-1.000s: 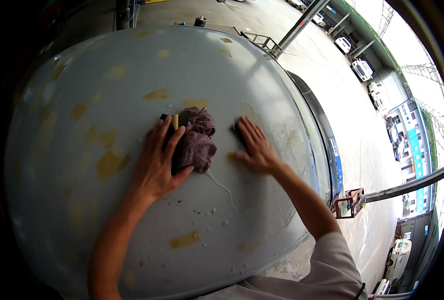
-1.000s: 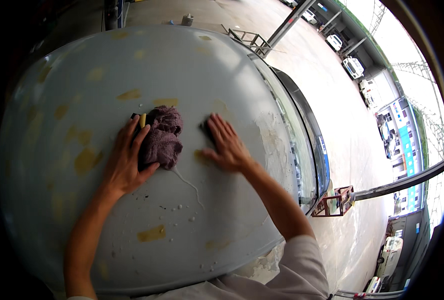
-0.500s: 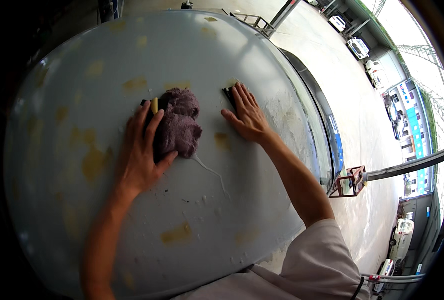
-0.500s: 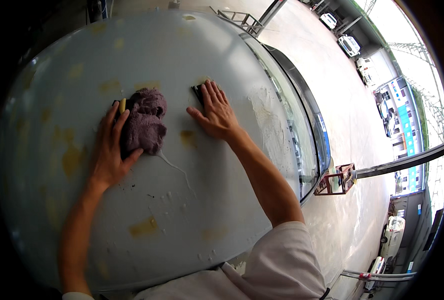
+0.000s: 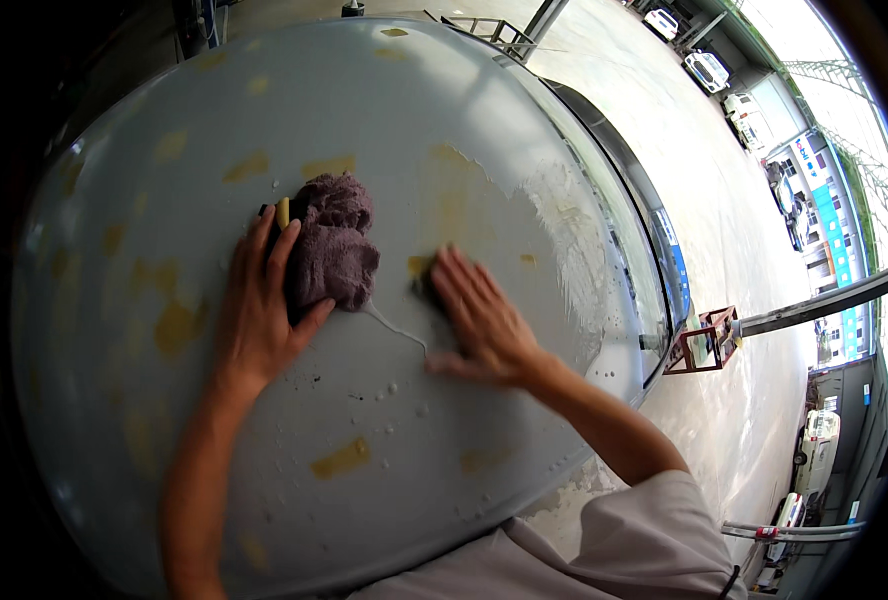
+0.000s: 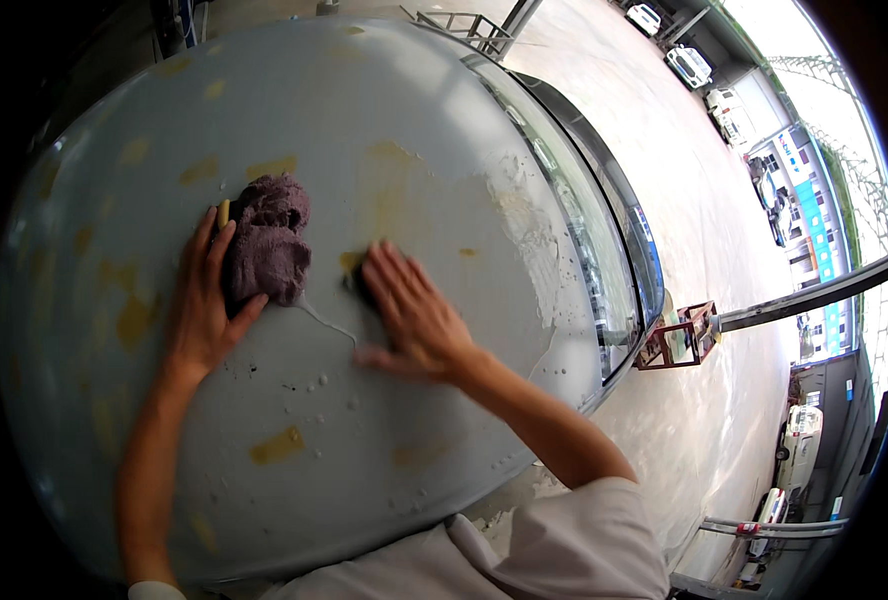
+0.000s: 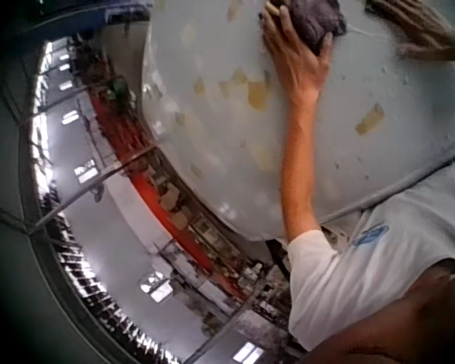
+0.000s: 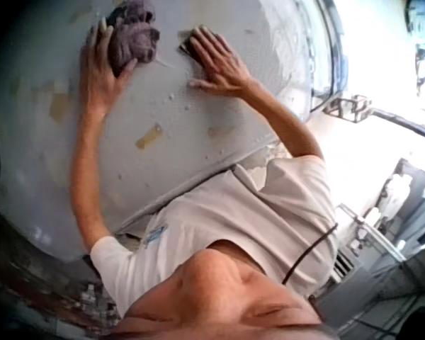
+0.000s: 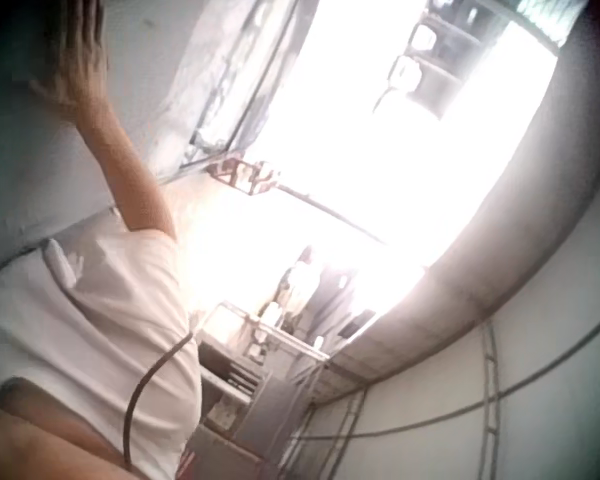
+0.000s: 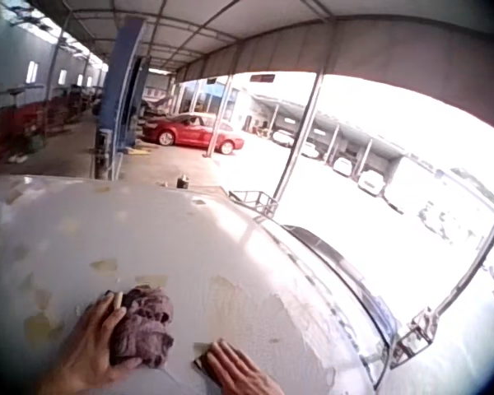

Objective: The person sands the roof of a silver car using a sanding block and a cloth. They repeatedly wipe the surface, dip the sanding block into a bucket of water, and continue sanding different sections of the roof.

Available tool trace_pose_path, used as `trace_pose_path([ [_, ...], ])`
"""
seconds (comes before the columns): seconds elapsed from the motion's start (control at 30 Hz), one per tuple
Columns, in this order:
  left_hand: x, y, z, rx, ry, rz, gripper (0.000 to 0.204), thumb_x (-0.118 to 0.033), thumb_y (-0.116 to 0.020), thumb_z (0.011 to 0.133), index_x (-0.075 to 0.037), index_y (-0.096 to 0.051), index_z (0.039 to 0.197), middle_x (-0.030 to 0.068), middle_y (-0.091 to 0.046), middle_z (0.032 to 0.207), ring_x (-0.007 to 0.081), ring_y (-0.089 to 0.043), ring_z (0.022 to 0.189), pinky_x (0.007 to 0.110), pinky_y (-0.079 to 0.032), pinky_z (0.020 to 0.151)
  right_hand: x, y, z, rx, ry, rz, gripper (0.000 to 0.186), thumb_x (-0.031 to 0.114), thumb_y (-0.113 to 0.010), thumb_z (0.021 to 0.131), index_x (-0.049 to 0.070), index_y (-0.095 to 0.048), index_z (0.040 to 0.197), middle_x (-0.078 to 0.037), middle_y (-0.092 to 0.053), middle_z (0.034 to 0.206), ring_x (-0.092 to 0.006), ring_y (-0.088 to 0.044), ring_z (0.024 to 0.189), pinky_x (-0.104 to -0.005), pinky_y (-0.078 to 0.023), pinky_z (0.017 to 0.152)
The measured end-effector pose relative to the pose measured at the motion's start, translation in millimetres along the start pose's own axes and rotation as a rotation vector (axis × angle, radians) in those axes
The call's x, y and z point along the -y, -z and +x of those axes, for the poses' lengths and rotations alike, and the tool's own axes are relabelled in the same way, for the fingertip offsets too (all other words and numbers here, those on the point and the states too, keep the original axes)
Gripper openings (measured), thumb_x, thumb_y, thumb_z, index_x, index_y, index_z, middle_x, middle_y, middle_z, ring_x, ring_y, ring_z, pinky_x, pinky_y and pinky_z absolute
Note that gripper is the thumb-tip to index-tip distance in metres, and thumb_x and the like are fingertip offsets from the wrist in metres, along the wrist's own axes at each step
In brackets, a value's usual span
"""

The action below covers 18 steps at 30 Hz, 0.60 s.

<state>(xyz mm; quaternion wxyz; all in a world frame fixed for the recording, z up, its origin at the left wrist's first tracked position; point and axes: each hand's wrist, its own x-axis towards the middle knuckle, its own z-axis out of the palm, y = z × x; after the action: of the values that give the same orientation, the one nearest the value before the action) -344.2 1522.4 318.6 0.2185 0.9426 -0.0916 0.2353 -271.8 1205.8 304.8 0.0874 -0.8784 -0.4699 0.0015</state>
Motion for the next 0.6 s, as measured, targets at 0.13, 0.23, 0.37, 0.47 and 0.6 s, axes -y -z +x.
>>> trace_pose_path([
  [0.13, -6, -6, 5, 0.004, -0.025, -0.015, 0.087, -0.031, -0.074, 0.088, -0.011, -0.026, 0.159, 0.0217, -0.025, 0.164, 0.0438, -0.030, 0.148, 0.053, -0.029, 0.120, -15, 9, 14, 0.004, 0.058, 0.031, 0.106, 0.079, -0.039, 0.093, -0.003, -0.023, 0.159, -0.022, -0.019, 0.167, -0.0354, -0.014, 0.156, -0.0454, -0.012, 0.129],
  [0.23, -11, -9, 7, -0.001, -0.028, -0.031, 0.088, -0.031, -0.074, 0.088, -0.012, -0.026, 0.159, 0.0215, -0.025, 0.164, 0.0435, -0.031, 0.147, 0.053, -0.029, 0.120, -14, 9, 54, -0.119, 0.016, 0.042, 0.102, 0.073, -0.041, 0.096, -0.007, -0.026, 0.157, -0.025, -0.023, 0.165, -0.0375, -0.017, 0.155, -0.0454, -0.013, 0.128],
  [0.37, 0, -3, -1, -0.008, -0.036, 0.010, 0.087, -0.031, -0.074, 0.088, -0.011, -0.027, 0.158, 0.0215, -0.025, 0.164, 0.0439, -0.031, 0.147, 0.053, -0.029, 0.120, 22, 6, 3, -0.064, 0.088, -0.013, 0.104, 0.075, -0.039, 0.096, -0.011, -0.028, 0.154, -0.028, -0.023, 0.164, -0.0392, -0.020, 0.154, -0.0464, -0.016, 0.128],
  [0.47, -6, -5, 2, 0.010, -0.024, 0.017, 0.088, -0.032, -0.074, 0.088, -0.011, -0.027, 0.158, 0.0214, -0.026, 0.163, 0.0440, -0.031, 0.147, 0.053, -0.029, 0.120, 13, 14, 6, -0.022, 0.116, -0.019, 0.104, 0.075, -0.038, 0.096, -0.011, -0.028, 0.154, -0.029, -0.025, 0.163, -0.0390, -0.020, 0.154, -0.0466, -0.017, 0.127],
  [0.6, -8, -6, 1, -0.012, -0.034, 0.001, 0.089, -0.037, -0.075, 0.087, -0.014, -0.027, 0.158, 0.0224, -0.026, 0.161, 0.0462, -0.033, 0.144, 0.056, -0.031, 0.119, 23, 8, 26, -0.110, 0.050, -0.019, 0.103, 0.074, -0.038, 0.096, -0.011, -0.030, 0.154, -0.029, -0.026, 0.162, -0.0391, -0.022, 0.154, -0.0455, -0.018, 0.128],
])
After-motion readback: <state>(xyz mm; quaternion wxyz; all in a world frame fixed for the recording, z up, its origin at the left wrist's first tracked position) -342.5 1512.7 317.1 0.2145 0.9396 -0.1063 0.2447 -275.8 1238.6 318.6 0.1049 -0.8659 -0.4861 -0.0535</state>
